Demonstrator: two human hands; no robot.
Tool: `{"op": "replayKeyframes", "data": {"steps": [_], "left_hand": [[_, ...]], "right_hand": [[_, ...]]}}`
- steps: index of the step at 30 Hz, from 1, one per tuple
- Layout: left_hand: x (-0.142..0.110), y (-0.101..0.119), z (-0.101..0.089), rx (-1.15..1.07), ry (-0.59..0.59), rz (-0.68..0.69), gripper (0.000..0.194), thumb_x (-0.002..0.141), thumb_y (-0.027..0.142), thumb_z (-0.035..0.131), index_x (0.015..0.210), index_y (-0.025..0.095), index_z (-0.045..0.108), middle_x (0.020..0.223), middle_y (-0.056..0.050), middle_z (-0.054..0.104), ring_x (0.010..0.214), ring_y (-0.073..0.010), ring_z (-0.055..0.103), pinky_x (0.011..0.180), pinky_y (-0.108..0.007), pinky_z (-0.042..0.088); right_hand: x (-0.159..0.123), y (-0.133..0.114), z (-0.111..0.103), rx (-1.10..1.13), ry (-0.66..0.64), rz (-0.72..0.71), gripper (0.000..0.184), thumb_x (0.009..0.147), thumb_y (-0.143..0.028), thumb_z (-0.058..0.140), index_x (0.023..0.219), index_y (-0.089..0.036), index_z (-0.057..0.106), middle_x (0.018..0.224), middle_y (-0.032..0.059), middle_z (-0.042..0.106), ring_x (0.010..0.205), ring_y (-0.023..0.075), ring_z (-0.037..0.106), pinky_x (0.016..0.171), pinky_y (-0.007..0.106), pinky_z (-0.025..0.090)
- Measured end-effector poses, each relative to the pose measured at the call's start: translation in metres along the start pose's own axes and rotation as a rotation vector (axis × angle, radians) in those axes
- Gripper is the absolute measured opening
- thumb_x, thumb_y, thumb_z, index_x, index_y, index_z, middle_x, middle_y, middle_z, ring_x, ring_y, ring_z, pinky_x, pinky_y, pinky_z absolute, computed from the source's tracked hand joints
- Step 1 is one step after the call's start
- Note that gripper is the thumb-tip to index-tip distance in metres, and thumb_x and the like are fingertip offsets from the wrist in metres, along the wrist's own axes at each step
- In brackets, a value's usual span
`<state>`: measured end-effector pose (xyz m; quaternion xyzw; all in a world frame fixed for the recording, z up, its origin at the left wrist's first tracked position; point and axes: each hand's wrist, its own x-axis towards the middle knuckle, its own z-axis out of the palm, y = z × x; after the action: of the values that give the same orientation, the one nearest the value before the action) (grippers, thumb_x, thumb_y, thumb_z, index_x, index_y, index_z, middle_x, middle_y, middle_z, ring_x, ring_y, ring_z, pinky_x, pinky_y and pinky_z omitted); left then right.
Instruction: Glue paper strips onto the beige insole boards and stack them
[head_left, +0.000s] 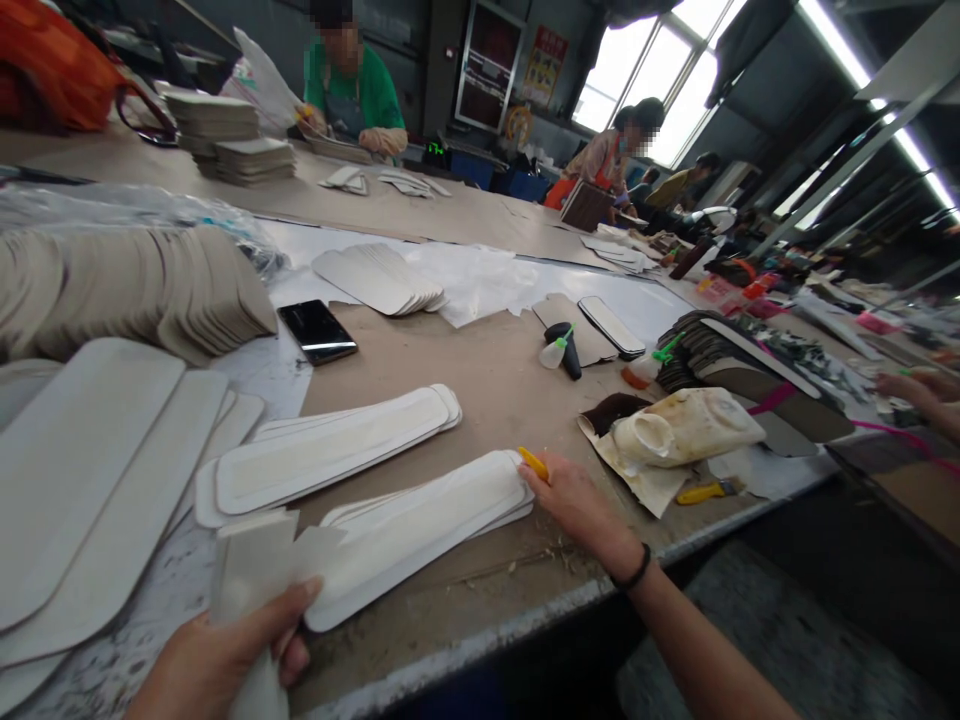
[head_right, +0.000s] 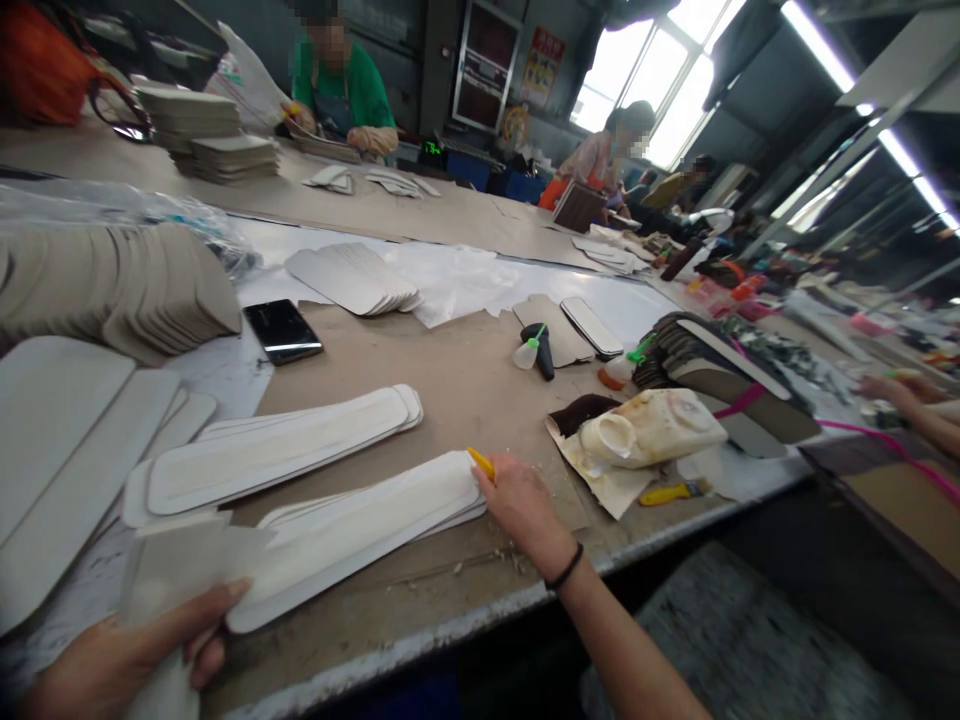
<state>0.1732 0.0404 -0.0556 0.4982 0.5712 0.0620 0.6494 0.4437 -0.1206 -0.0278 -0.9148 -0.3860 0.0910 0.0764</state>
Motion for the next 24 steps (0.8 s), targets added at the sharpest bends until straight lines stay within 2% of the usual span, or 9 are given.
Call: {"op": "replayKeyframes", "data": {"steps": [3, 7, 10, 14, 16, 19, 24], "left_hand": [[-0.002, -0.002, -0.006, -0.122, -0.081, -0.054, 0.044, 0.055, 0.053, 0.077, 0.04, 0.017, 0.056, 0.041, -0.001, 0.052, 0.037, -0.0105, 0.041, 0.035, -0.021, 0.037], [-0.009, 0.005, -0.012, -0.298, -0.123, -0.02, 0.042, 0.05, 0.046, 0.083, 0.044, 0.014, 0.057, 0.041, -0.001, 0.052, 0.038, -0.0075, 0.041, 0.035, -0.017, 0.036], [-0.012, 0.009, -0.018, -0.437, -0.125, 0.007, 0.038, 0.045, 0.04, 0.087, 0.055, 0.013, 0.062, 0.043, 0.001, 0.053, 0.039, -0.007, 0.045, 0.038, -0.015, 0.038], [-0.014, 0.009, -0.029, -0.535, -0.148, -0.028, 0.039, 0.041, 0.035, 0.09, 0.056, 0.013, 0.062, 0.045, 0.001, 0.055, 0.041, -0.0083, 0.049, 0.04, -0.017, 0.042], [-0.014, 0.008, -0.034, -0.554, -0.17, -0.04, 0.038, 0.042, 0.035, 0.09, 0.055, 0.012, 0.062, 0.046, 0.0, 0.056, 0.042, -0.009, 0.051, 0.042, -0.018, 0.044], [-0.015, 0.007, -0.04, -0.602, -0.21, -0.006, 0.038, 0.047, 0.037, 0.088, 0.051, 0.012, 0.06, 0.047, -0.001, 0.055, 0.044, -0.0096, 0.05, 0.045, -0.019, 0.046], [-0.017, 0.005, -0.045, -0.665, -0.185, 0.026, 0.038, 0.045, 0.033, 0.09, 0.061, 0.013, 0.062, 0.052, 0.003, 0.052, 0.043, -0.007, 0.046, 0.042, -0.019, 0.043]], "right_hand": [[0.002, 0.001, 0.006, 0.1, -0.012, -0.016, 0.025, 0.09, -0.03, 0.045, 0.079, -0.015, 0.062, 0.079, 0.0091, 0.066, 0.073, 0.0202, 0.06, 0.065, 0.028, 0.039], [0.004, 0.001, 0.005, 0.369, -0.063, -0.009, 0.028, 0.084, -0.039, 0.045, 0.075, -0.017, 0.06, 0.069, 0.0034, 0.061, 0.065, 0.0181, 0.056, 0.062, 0.028, 0.04], [0.003, -0.004, 0.0, 0.601, -0.118, 0.118, 0.035, 0.077, -0.052, 0.051, 0.074, -0.018, 0.055, 0.055, -0.0037, 0.048, 0.049, 0.0126, 0.045, 0.049, 0.025, 0.035], [-0.008, -0.018, -0.009, 0.848, -0.257, 0.279, 0.046, 0.063, -0.063, 0.061, 0.071, -0.02, 0.046, 0.046, -0.01, 0.034, 0.038, 0.0069, 0.032, 0.039, 0.02, 0.023], [-0.014, -0.026, -0.014, 0.883, -0.296, 0.289, 0.049, 0.06, -0.064, 0.064, 0.066, -0.021, 0.041, 0.043, -0.0109, 0.031, 0.037, 0.0054, 0.029, 0.038, 0.019, 0.018], [-0.022, -0.035, -0.018, 0.902, -0.289, 0.299, 0.051, 0.058, -0.064, 0.066, 0.063, -0.022, 0.037, 0.043, -0.0113, 0.028, 0.037, 0.0042, 0.026, 0.038, 0.019, 0.015], [-0.031, -0.043, -0.02, 0.909, -0.249, 0.285, 0.048, 0.061, -0.061, 0.066, 0.064, -0.021, 0.04, 0.045, -0.0099, 0.031, 0.04, 0.0051, 0.028, 0.039, 0.019, 0.018]]}}
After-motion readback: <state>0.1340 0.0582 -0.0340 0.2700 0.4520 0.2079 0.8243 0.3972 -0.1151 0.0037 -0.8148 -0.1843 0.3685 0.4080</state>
